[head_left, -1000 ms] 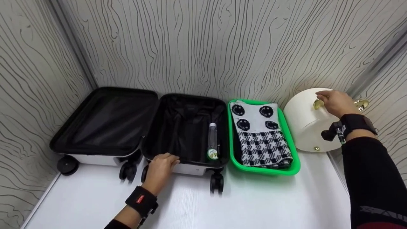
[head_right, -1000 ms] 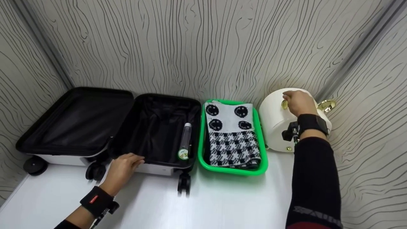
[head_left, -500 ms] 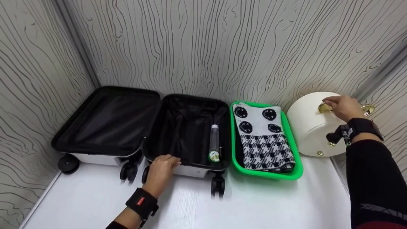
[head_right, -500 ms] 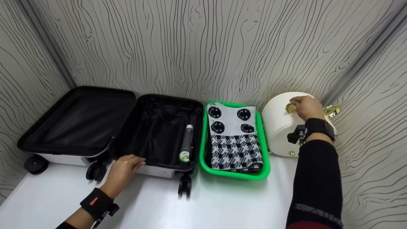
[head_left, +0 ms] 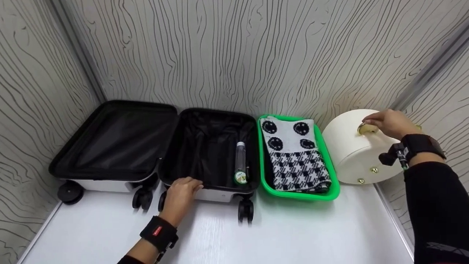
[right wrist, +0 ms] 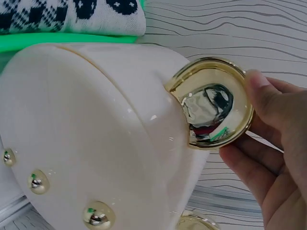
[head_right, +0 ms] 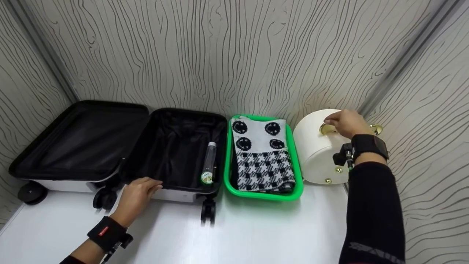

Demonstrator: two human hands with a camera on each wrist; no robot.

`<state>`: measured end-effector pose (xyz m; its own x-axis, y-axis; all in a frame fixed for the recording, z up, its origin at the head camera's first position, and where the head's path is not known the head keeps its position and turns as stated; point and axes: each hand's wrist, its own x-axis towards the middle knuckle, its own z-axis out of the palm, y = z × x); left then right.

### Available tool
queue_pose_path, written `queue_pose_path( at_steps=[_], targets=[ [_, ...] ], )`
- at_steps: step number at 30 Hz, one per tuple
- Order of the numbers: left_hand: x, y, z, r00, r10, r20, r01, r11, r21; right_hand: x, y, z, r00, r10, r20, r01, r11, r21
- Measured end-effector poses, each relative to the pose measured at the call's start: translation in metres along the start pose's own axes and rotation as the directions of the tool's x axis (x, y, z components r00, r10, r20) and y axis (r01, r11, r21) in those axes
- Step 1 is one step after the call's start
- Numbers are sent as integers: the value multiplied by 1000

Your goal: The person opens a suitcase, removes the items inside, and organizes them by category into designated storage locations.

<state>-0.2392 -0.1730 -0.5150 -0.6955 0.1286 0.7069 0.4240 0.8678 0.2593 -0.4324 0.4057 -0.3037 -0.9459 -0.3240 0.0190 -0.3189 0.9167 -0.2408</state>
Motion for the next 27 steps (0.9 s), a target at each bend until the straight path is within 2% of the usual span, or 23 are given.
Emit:
queue_pose_path(
  at_steps=[4,9,14,18,24,27],
  targets=[
    [-2,2,-3,1000,0,7,0,1000,0,-16,-3,5,999,-40,-11,40,999,-30],
    [-5,7,-3,999,7,41,-7,1000,-4,-47,-2,14,996,-85,-18,84,994,-63],
    [-2,11,-2,998,14,58,-14,1000,5,-73,-4,12,993,-113,-33,110,991,-81],
    [3,13,-5,997,-3,73,3,1000,3,-85,-10,8,991,-131,-35,127,987,-97],
    [10,13,-15,985,-44,167,43,999,9,-96,-25,7,989,-145,-18,142,982,-121],
    [13,20,-16,981,-44,190,45,999,0,-102,-33,5,990,-142,13,142,982,-124]
  ],
)
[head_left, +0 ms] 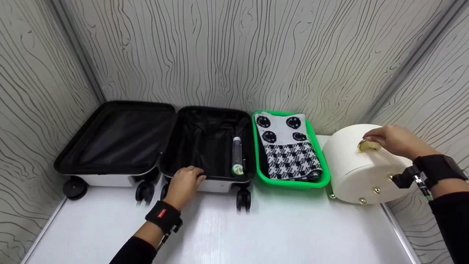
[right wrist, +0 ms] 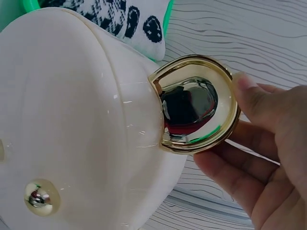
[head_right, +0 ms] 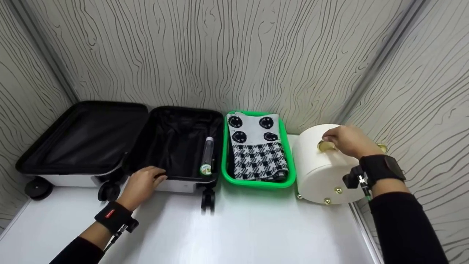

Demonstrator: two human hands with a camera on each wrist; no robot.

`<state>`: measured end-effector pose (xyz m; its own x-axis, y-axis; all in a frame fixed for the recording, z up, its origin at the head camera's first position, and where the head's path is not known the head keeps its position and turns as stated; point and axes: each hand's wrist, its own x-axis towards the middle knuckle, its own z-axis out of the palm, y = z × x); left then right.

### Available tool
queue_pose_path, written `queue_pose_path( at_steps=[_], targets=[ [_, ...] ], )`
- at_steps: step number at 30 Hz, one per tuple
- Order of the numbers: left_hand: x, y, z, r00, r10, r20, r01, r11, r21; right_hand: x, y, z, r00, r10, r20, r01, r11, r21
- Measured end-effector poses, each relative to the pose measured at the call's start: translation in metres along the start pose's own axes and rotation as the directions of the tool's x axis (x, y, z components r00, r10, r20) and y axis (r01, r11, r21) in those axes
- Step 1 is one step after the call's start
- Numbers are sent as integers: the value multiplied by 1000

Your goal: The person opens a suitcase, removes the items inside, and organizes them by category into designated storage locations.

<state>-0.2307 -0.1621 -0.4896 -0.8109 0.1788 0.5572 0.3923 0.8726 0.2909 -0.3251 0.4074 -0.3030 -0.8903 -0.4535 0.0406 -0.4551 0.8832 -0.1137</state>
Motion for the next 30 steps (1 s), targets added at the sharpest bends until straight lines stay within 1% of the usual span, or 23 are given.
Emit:
queue_pose_path(
  at_steps=[2,4,9,13,17,19,21,25,30],
  targets=[
    [3,9,3,1000,6,3,-6,1000,-12,-3,-4,-1,1000,0,15,0,1000,-5],
    [7,22,6,1000,9,16,-9,999,-38,-5,-8,-1,999,8,32,-8,1000,-8],
    [21,62,14,994,26,108,-14,994,-113,-8,-16,-2,998,5,60,-4,1000,-24],
    [37,100,22,981,57,184,-27,986,-165,-11,-25,-4,998,-3,68,6,999,-40],
    [51,140,30,964,95,247,-37,972,-231,-13,-32,-6,997,-19,79,24,998,-57],
    [56,159,36,955,114,273,-41,964,-261,-15,-35,-8,996,-31,88,37,997,-63],
    [59,177,40,947,138,291,-52,957,-285,-16,-39,-9,994,-40,101,47,997,-67],
    [62,211,50,931,173,322,-72,951,-302,-19,-45,-12,988,-28,149,37,998,-56],
    [67,247,60,922,207,328,-107,948,-298,-16,-57,-17,972,19,234,-14,1000,-24]
  ],
)
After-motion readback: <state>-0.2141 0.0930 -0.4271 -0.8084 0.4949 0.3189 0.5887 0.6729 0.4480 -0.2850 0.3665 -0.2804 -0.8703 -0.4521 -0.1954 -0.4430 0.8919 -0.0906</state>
